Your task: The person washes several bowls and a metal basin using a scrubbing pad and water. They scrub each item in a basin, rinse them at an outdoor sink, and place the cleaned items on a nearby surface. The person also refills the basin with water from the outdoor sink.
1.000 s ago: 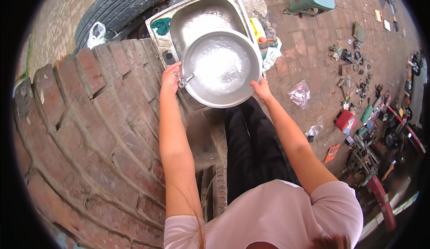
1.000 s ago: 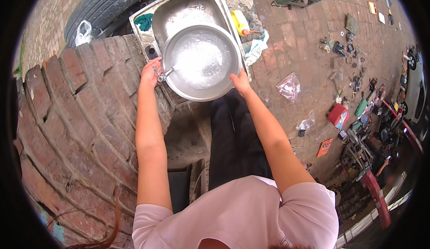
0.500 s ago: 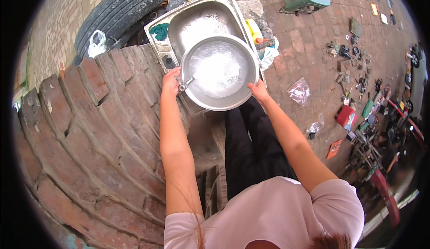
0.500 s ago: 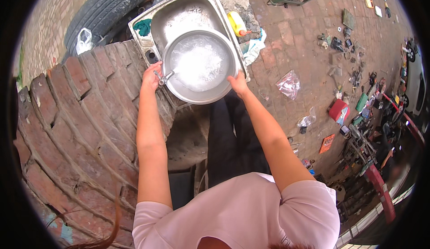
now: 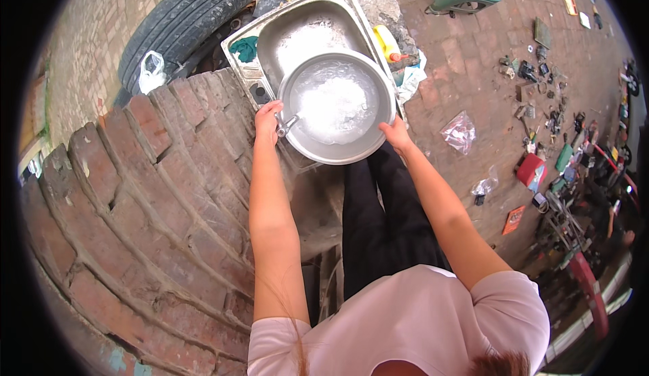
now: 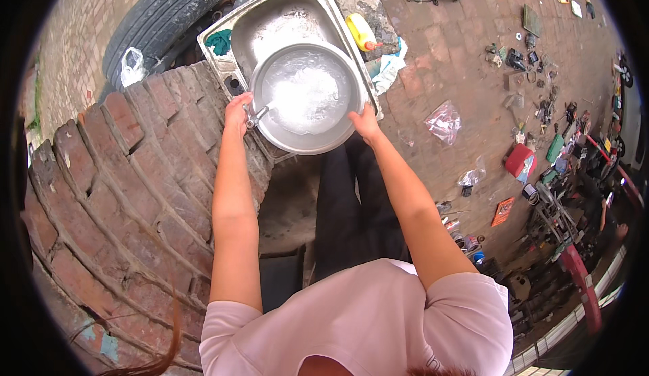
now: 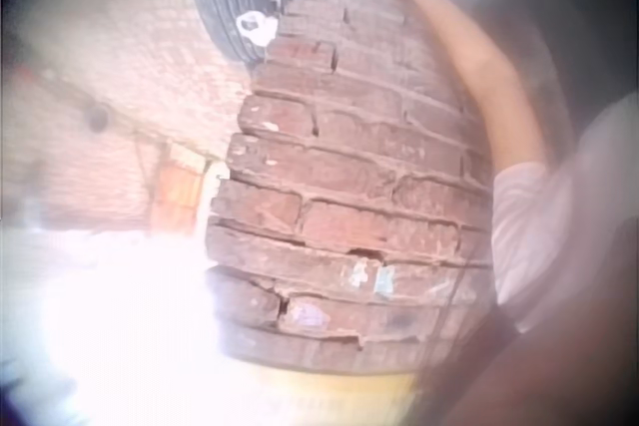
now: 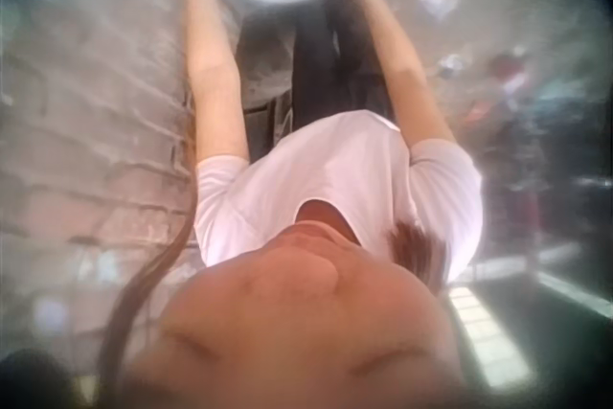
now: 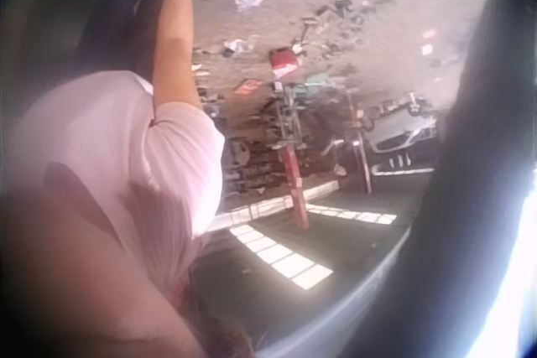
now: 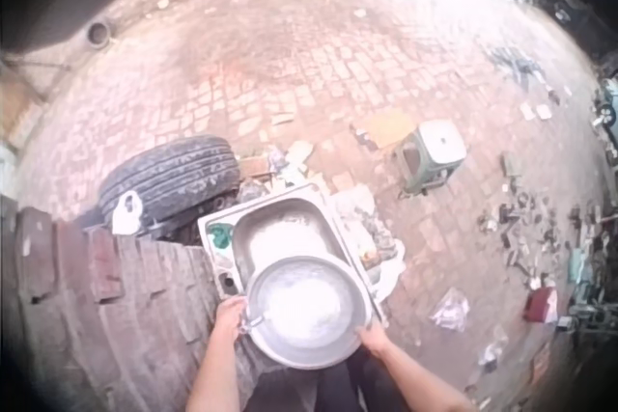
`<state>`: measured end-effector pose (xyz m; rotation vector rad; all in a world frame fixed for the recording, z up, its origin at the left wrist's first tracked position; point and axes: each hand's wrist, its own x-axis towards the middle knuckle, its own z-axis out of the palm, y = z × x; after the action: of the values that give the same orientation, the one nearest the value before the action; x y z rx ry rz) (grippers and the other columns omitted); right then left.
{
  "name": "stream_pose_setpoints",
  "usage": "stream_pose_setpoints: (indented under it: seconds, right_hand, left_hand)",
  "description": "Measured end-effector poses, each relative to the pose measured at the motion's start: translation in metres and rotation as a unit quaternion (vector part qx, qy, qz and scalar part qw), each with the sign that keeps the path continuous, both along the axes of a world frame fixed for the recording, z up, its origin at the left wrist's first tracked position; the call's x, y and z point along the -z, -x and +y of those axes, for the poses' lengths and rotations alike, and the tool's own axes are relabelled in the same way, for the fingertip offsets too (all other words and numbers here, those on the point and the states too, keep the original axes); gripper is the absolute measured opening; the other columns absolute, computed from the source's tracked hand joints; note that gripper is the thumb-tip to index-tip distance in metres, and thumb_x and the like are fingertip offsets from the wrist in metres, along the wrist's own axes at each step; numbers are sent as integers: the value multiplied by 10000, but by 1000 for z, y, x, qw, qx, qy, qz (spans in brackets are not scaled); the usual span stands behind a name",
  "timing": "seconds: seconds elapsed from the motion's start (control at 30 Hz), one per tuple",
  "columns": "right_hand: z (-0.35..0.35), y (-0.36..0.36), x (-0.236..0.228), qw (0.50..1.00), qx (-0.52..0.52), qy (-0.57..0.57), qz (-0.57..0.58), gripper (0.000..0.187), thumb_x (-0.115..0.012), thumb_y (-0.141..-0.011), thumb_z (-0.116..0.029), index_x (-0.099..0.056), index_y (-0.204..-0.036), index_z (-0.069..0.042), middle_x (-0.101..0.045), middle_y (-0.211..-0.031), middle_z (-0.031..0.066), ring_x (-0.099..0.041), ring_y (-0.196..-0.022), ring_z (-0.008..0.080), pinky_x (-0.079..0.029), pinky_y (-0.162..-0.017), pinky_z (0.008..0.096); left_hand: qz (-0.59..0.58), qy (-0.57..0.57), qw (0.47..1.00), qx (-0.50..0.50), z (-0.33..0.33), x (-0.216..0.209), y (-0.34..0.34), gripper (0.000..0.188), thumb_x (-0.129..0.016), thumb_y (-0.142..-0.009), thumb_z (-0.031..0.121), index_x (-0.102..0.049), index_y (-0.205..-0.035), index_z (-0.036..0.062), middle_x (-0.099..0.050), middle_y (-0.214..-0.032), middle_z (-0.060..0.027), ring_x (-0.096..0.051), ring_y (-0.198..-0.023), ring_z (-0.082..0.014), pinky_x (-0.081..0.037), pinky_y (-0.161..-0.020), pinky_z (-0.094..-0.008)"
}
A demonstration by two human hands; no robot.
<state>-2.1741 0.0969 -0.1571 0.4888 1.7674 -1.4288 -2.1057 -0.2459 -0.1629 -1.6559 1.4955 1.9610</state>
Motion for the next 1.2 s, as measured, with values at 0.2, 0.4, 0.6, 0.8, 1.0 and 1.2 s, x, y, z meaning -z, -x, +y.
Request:
stream_pose_setpoints:
  seconds: [0.2, 0.4, 0.6, 0.8, 1.0, 1.2]
  right_hand:
    - [2, 7, -11, 999, 10, 35, -22, 434, -532, -757, 24, -476, -1188, 32, -581, -1081, 127, -557, -985, 212, -441, -851, 316]
    - [25, 17, -14, 1000, 19, 11, 14, 419, -517, -753, 23, -489, -1171, 30, -590, -1051, 111, -560, -960, 190, -439, -838, 301]
    - [64, 34, -26, 999, -2, -13, 31, 386, -532, -757, 15, -508, -1142, 32, -606, -1011, 89, -562, -922, 167, -434, -813, 283]
    - [115, 49, -98, 996, -4, -8, 86, 326, -525, -775, -1, -537, -1098, 41, -611, -982, 73, -553, -896, 147, -430, -806, 269]
    - [147, 27, -195, 988, -70, 9, 137, 319, -518, -775, -40, -543, -1079, 54, -612, -982, 85, -560, -889, 152, -446, -777, 281]
    - [185, -32, -231, 986, -111, 10, 122, 359, -532, -759, -28, -501, -1111, 35, -594, -946, 77, -555, -810, 146, -456, -678, 275]
  left_hand:
    - [6, 180, 944, 276, 8, 5, 2, 718, -809, -642, 209, -417, -1195, -28, -547, -1063, -163, -561, -882, -195, -471, -751, -302]
    - [-40, 87, 906, 413, 7, -39, 49, 776, -698, -754, 413, -331, -1271, -35, -549, -1100, -193, -569, -897, -209, -445, -836, -334]
    - [18, 30, 928, 370, 17, -23, 71, 537, -443, -906, 459, -588, -1027, -44, -618, -844, -88, -548, -763, -159, -442, -751, -289]
    - [114, 91, 938, 315, 71, -78, 58, 390, -558, -873, 339, -639, -936, -37, -621, -759, -45, -529, -678, -131, -447, -677, -283]
    - [133, -47, 986, 84, 133, -173, -21, 466, -597, -857, 291, -489, -1247, 60, -592, -1076, -16, -546, -939, -118, -456, -765, -265]
    - [165, -161, 973, 31, 218, -228, -132, 466, -665, -795, 141, -485, -1208, 20, -598, -1081, -75, -572, -971, -158, -457, -858, -307]
